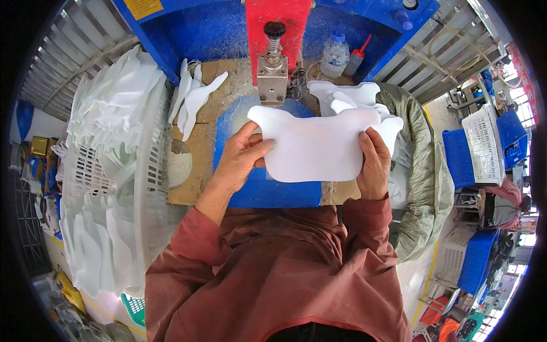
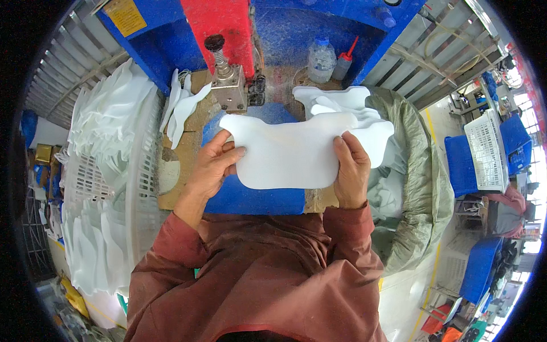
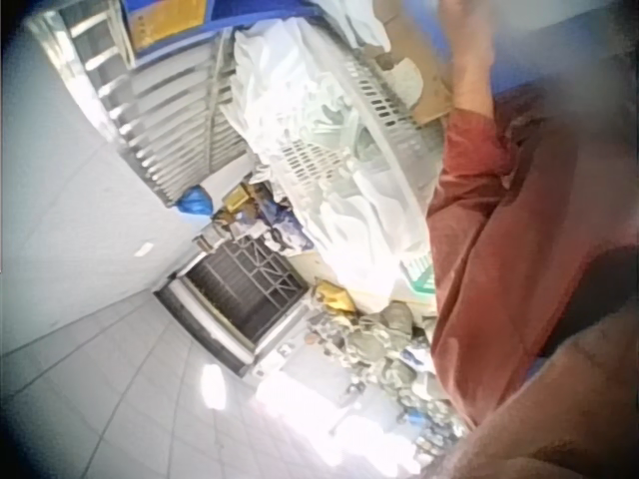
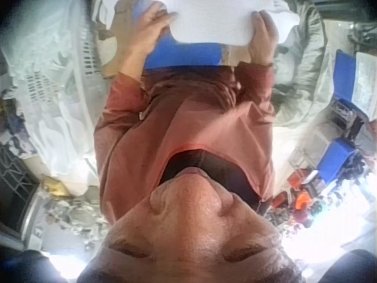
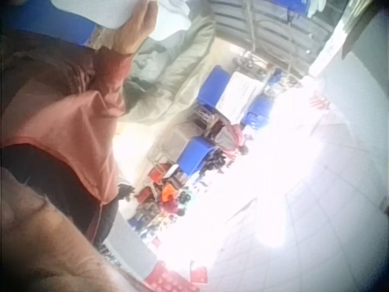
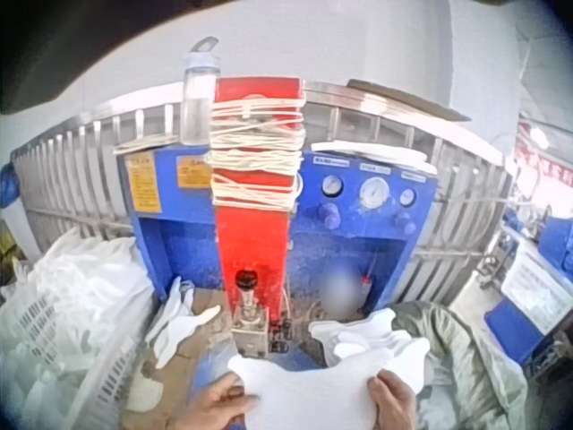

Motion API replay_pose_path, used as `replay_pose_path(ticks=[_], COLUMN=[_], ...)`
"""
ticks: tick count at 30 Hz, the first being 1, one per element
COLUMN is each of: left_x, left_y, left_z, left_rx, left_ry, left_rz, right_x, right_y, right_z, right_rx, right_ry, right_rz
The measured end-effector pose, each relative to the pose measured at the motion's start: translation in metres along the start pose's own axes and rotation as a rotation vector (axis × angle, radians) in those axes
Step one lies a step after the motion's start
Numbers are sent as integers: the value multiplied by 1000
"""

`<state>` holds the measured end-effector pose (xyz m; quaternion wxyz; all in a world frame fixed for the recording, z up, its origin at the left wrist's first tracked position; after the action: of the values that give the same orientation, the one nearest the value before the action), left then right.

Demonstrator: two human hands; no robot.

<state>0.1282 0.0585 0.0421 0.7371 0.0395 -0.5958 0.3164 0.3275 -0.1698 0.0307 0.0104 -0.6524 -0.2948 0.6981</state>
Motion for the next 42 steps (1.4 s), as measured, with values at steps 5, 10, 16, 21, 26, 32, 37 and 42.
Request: replay_pose_path(ticks=[5, 10, 16, 21, 26, 32, 37, 42], left_x=[-7, -10, -11, -18, -8, -46, -60, -50], left_y=[-9, -11, -2, 50, 169, 243, 287, 275], left_z=[-4, -5, 1, 18, 17, -29, -43, -46], left_rx=[-30, -86, -128, -60, 624, 757, 708, 646], left_ry=[15, 34, 14, 78, -174, -237, -278, -357], left_rz=[8, -23, -12, -156, -884, -1503, -1439, -1518], right_x=[-4, -10, -2, 24, 99, 110, 92, 71], right_y=[16, 19, 13, 10, 12, 17, 13, 6], right_z=[3, 10, 24, 57, 75, 85, 91, 93], right_rx=[27, -1, 40, 23, -1, -147, -178, -194], right_ry=[3, 37, 8, 9, -229, 2, 137, 246], right_rz=[3, 136, 129, 211, 343, 1232, 1042, 989])
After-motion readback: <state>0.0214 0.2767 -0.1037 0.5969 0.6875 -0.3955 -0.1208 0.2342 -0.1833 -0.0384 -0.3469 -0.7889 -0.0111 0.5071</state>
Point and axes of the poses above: each hand's wrist, its own z-axis away from the middle knuckle, its own y-axis out of the back of the hand, x = y × z, the point moved 4 cm from there along -z, towards the middle knuckle, and after that the axes turned 3 degrees about y, right-handed, at the moved point
